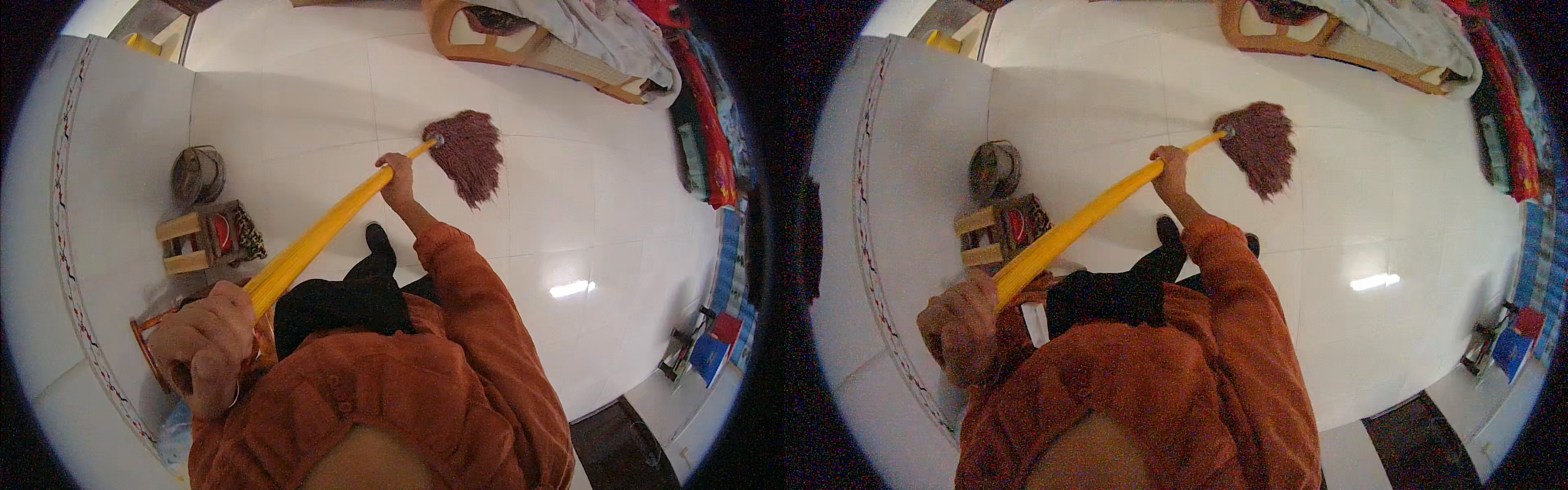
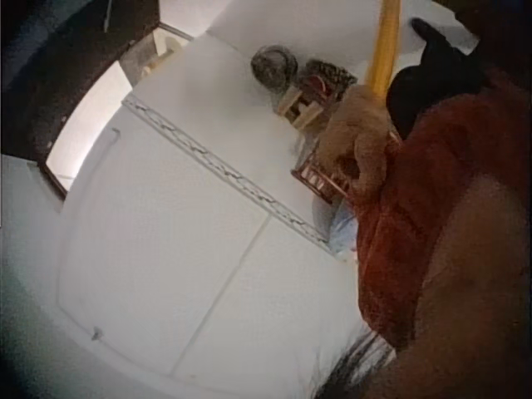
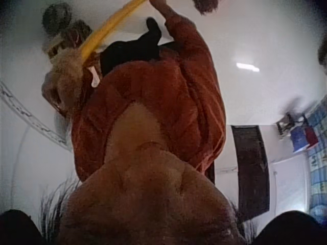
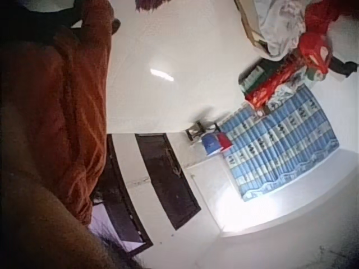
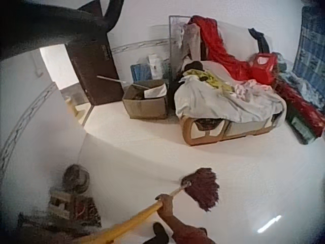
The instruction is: The person mops a tiled floor using a yellow-handled mop with a maroon head. They move the mop back and forth across the room, navigating around furniture and clutter, and eventually dip the mop into a bucket of water near a staircase.
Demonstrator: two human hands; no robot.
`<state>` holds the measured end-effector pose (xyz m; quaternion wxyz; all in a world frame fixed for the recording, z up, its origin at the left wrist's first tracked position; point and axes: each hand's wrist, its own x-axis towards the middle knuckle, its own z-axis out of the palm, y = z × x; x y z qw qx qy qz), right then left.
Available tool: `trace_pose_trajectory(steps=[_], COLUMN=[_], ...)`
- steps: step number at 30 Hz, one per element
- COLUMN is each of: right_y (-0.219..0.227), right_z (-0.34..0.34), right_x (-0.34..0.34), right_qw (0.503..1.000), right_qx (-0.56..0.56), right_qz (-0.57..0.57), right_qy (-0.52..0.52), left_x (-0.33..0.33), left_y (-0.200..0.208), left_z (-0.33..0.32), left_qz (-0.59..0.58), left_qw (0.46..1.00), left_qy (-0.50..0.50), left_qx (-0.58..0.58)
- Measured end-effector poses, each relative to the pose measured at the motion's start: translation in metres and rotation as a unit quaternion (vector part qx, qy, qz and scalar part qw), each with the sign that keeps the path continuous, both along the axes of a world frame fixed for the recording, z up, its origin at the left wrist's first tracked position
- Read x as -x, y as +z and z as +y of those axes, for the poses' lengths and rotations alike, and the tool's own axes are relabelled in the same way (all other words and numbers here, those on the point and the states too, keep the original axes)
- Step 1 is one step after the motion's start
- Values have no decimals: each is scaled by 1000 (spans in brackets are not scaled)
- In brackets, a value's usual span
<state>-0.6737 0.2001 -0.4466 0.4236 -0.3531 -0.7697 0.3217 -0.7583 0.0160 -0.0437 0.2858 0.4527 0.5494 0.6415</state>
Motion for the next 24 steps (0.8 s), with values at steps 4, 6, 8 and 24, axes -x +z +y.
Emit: trace_pose_trajectory(steps=[4,6,8,24], right_y=[2,3,3,28], right_z=[-11,-16,-19,-118], right_x=[45,54,64,-117], right_qw=[992,990,981,970], right_qx=[66,43,99,91], right_qz=[10,15,-7,-112], right_qy=[105,137,168,196], left_x=[8,9,6,-84], left_y=[4,4,4,30], left_z=[-17,-22,-24,-104], left_qz=[52,84,118,92], left_qw=[998,992,981,977], left_qy=[-33,-89,-147,-166], left_qx=[-13,-32,-53,-99])
